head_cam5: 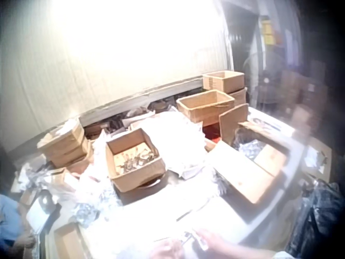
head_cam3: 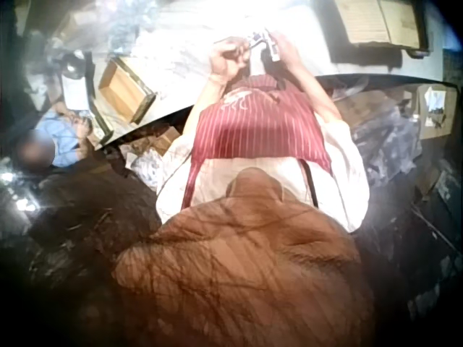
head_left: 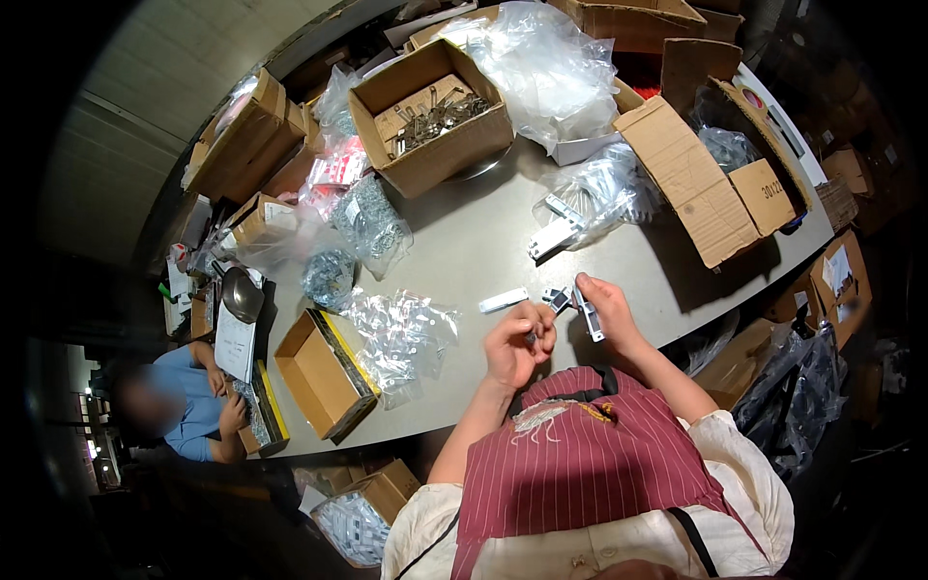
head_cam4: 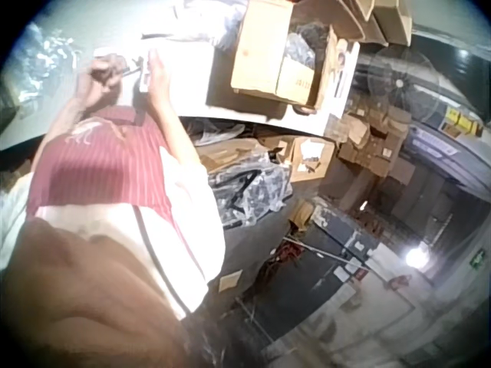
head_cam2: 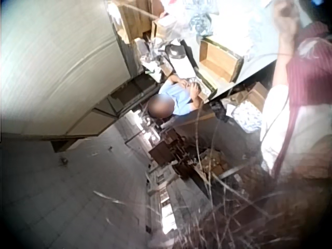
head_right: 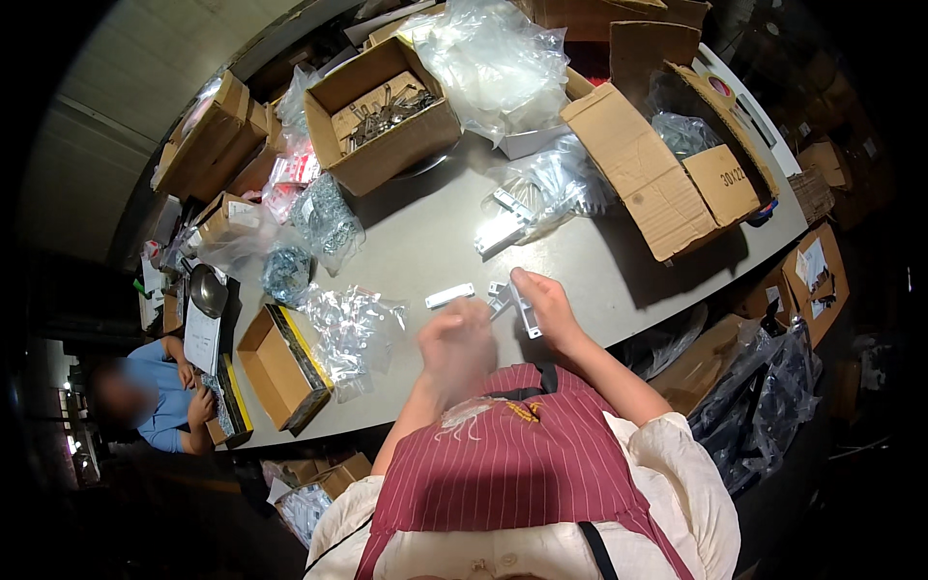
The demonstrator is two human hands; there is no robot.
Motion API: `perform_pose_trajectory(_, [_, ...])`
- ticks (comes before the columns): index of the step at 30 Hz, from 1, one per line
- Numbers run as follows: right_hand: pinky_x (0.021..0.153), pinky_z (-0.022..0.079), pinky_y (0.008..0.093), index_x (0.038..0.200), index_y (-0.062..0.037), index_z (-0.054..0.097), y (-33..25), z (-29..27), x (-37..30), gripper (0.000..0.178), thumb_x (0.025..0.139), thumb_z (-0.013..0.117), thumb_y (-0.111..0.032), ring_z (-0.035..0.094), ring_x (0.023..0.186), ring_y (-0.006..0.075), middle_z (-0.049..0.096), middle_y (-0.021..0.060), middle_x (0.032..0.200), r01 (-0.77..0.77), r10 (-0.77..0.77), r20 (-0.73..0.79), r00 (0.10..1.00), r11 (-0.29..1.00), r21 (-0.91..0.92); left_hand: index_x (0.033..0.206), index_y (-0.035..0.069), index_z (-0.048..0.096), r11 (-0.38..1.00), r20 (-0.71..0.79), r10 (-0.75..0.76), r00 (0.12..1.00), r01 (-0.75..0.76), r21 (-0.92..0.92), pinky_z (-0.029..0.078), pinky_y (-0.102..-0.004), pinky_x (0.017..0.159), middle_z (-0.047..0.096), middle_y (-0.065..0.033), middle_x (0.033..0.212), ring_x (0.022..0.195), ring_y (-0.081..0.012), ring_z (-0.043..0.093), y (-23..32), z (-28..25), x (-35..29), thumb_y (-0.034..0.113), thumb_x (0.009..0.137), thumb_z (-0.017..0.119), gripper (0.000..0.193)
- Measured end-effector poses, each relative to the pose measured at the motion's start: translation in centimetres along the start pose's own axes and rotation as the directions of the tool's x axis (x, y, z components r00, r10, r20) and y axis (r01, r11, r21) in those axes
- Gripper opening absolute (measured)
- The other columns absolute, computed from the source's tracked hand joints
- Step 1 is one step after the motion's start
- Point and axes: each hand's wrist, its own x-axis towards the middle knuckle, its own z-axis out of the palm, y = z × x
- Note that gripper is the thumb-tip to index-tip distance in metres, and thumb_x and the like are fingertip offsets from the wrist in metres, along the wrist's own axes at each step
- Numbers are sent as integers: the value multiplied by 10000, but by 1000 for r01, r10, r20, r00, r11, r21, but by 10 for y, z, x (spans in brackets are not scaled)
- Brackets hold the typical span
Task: The person picks small metal hardware pieces from a table, places them into clear plastic bags, and then puts the filled bags into a cardboard box. The person repeats this process with multiple items.
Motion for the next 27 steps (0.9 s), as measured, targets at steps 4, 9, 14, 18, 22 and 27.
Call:
perform_pose_trajectory(4, [495, 409, 208, 908, -50, 672, -5, 13, -7, 335, 1065, 554, -322, 517, 547, 40, 605, -39, 722, 61, -61, 7, 998, 998, 3, 929, 37, 584, 905, -123, -298, 946, 322, 280, 394, -237, 457, 631, -106, 874, 581, -148, 574, -5, 4, -1, 193, 933, 585, 156])
perform_pose_trajectory(9, [534, 414, 232, 873, -40, 640, 15, 0, 2, 336, 1061, 571, -311, 514, 623, 36, 603, -32, 754, 154, -148, 51, 988, 977, -144, 898, 52, 581, 701, -120, -276, 954, 285, 653, 360, -230, 556, 604, -36, 804, 600, -68, 443, -11, 28, -3, 268, 1000, 617, 241])
perform_pose_trajectory(14, [560, 411, 270, 816, -10, 615, 14, 2, 2, 351, 1027, 616, -290, 486, 651, 50, 550, 6, 664, 170, -163, 48, 985, 941, -292, 852, 63, 575, 700, -58, -197, 979, 182, 691, 350, -229, 554, 549, 10, 735, 605, -72, 452, -19, 14, -3, 282, 993, 644, 270])
perform_pose_trajectory(18, [583, 441, 329, 795, 16, 605, 3, 0, 10, 410, 983, 649, -345, 525, 606, 145, 548, 105, 623, 179, -190, 58, 980, 721, -669, 789, 59, 565, 733, -151, -140, 979, 205, 648, 354, -253, 502, 506, 16, 676, 538, -91, 438, -23, -4, -9, 196, 933, 664, 222])
perform_pose_trajectory(22, [616, 471, 396, 802, 20, 613, 12, -1, 48, 471, 981, 625, -415, 567, 593, 258, 582, 173, 658, 176, -171, 99, 980, 531, -829, 801, 2, 605, 842, -118, -253, 960, 279, 462, 379, -278, 466, 524, -25, 643, 483, -120, 453, -4, -11, -26, 89, 852, 625, 103])
perform_pose_trajectory(27, [680, 542, 286, 1121, 21, 645, 27, 25, 88, 278, 1033, 573, -232, 652, 775, 160, 669, 85, 908, -107, 112, 225, 968, 994, -32, 935, -15, 629, 904, -94, -143, 985, 169, 392, 407, -227, 488, 604, -73, 760, 555, -120, 547, -4, -35, -36, 127, 906, 601, 148])
